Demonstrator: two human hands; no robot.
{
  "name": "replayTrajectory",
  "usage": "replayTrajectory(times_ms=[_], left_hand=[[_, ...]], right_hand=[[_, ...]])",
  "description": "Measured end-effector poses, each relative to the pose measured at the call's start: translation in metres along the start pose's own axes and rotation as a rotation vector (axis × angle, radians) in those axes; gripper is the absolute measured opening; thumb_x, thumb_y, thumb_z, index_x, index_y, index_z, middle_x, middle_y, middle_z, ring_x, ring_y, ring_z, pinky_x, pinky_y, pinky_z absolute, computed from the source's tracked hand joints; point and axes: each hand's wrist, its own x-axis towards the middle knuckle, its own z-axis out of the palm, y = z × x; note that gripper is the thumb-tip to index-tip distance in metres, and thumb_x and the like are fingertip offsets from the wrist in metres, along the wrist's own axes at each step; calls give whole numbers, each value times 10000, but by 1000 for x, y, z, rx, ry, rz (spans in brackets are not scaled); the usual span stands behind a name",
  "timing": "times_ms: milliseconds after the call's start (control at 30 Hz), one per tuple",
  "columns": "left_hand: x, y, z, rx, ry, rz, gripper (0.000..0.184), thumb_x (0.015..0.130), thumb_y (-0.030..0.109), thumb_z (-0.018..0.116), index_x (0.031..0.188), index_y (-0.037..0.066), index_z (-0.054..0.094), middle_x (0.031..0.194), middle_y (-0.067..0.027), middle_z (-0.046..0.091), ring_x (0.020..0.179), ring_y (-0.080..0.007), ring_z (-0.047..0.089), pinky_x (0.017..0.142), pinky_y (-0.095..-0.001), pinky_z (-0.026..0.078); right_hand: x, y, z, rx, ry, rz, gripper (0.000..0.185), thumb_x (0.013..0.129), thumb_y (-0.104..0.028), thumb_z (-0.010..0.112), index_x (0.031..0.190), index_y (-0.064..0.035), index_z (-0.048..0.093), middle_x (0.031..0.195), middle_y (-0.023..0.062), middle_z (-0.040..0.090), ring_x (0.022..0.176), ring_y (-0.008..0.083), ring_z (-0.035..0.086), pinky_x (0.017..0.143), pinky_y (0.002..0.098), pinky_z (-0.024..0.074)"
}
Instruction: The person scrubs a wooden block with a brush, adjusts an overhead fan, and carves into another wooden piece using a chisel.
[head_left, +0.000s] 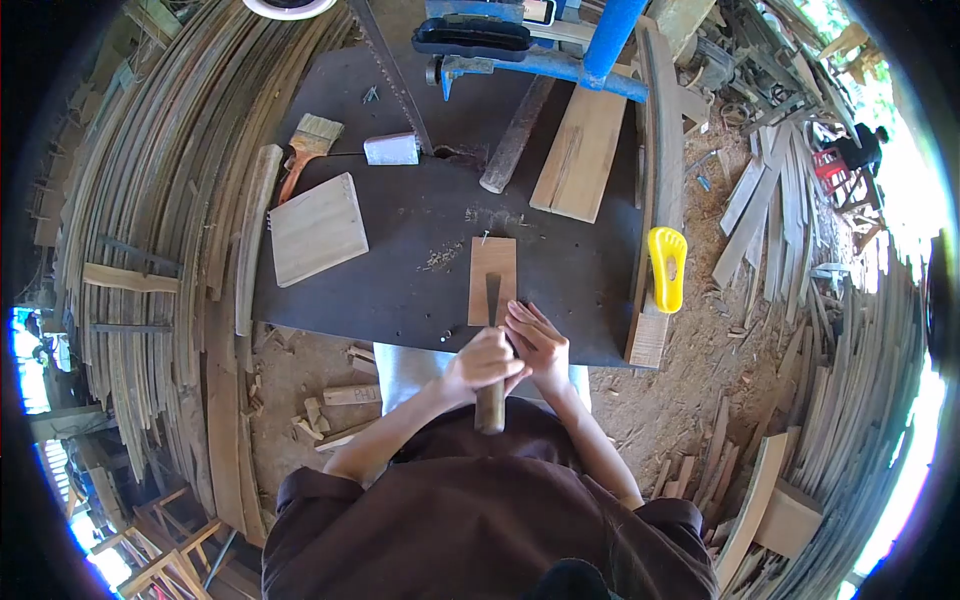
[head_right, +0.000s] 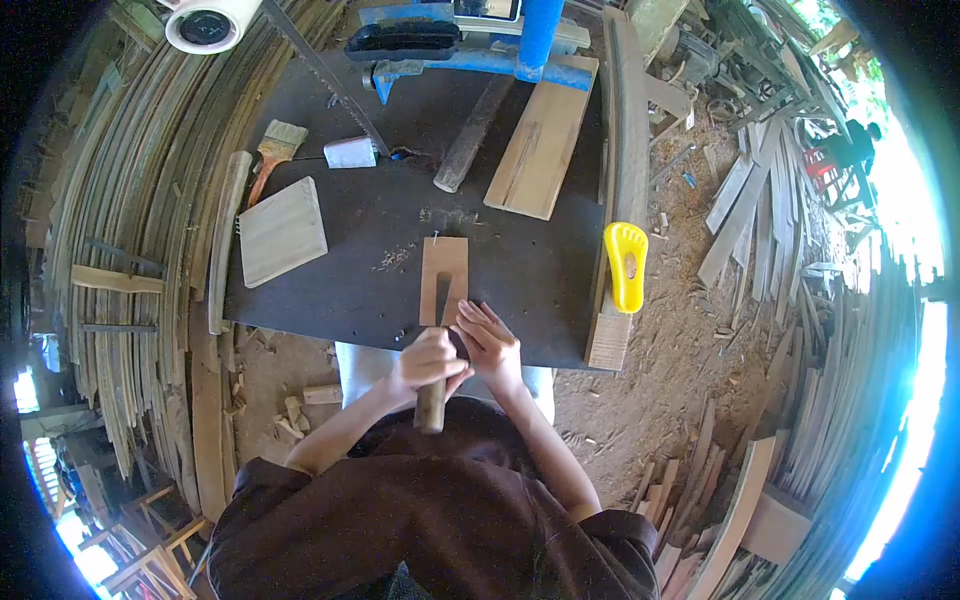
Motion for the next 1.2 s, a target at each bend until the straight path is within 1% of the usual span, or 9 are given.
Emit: replayTrajectory(times_ms=[133,267,333,400,467,600,833,1067,1200], left_hand=[[-13,9,-5,13,-39,1,198,747,51,842,854,60,675,724,-37,602,685,-193,605,761,-386,511],[11,-12,4,-52,11,-8,197,745,36,843,850,57,677,726,-30,608,672,-189,595,723,-376,499],[26,-27,8,-42,91,24,207,754,34,815,887,14,658,720,-61,551,668,-241,555,733,-405,468],[34,-42,8,-42,94,17,211,758,40,812,900,14,659,725,-65,553,675,-242,560,734,-408,467],[32,-47,6,-39,94,6,215,761,46,809,913,14,661,730,-69,555,681,-243,564,736,-411,467],[11,-24,-2,15,81,35,234,736,17,830,888,31,652,747,-62,579,685,-236,592,722,-391,484],[-28,16,-7,60,-14,37,213,749,21,824,849,57,639,740,-38,576,683,-205,590,734,-371,518],[-3,-31,-3,85,98,97,198,755,18,816,845,50,642,718,-40,569,670,-209,587,717,-381,516],[5,-31,-9,88,122,76,207,748,35,830,856,49,654,698,-30,556,650,-199,578,715,-365,507]], right_hand=[[-4,3,6,11,17,28,233,767,-9,797,987,36,733,1136,168,725,1105,296,694,1029,451,513],[-3,5,2,4,4,-4,204,804,-23,758,1000,19,727,1159,153,719,1113,303,688,1020,450,520],[-6,8,5,-2,27,26,200,793,1,739,989,32,715,1163,159,716,1110,318,687,1021,456,520],[-10,8,4,-48,36,42,195,782,17,723,975,35,710,1159,164,716,1108,325,687,1026,460,517],[-10,4,1,-48,-49,104,190,780,15,727,968,33,708,1148,166,718,1105,326,688,1025,462,518],[-4,4,3,-6,16,21,197,795,14,741,991,21,726,1113,156,731,1097,295,695,1008,449,528],[-2,2,6,-23,24,27,185,802,-47,789,965,23,737,1131,144,730,1095,281,699,1008,443,528],[-2,3,6,-24,36,32,171,798,-40,783,952,17,737,1122,138,733,1093,278,700,1012,447,525],[-2,2,4,-26,11,40,168,802,-43,781,953,14,738,1120,139,734,1098,279,697,1016,446,522]])
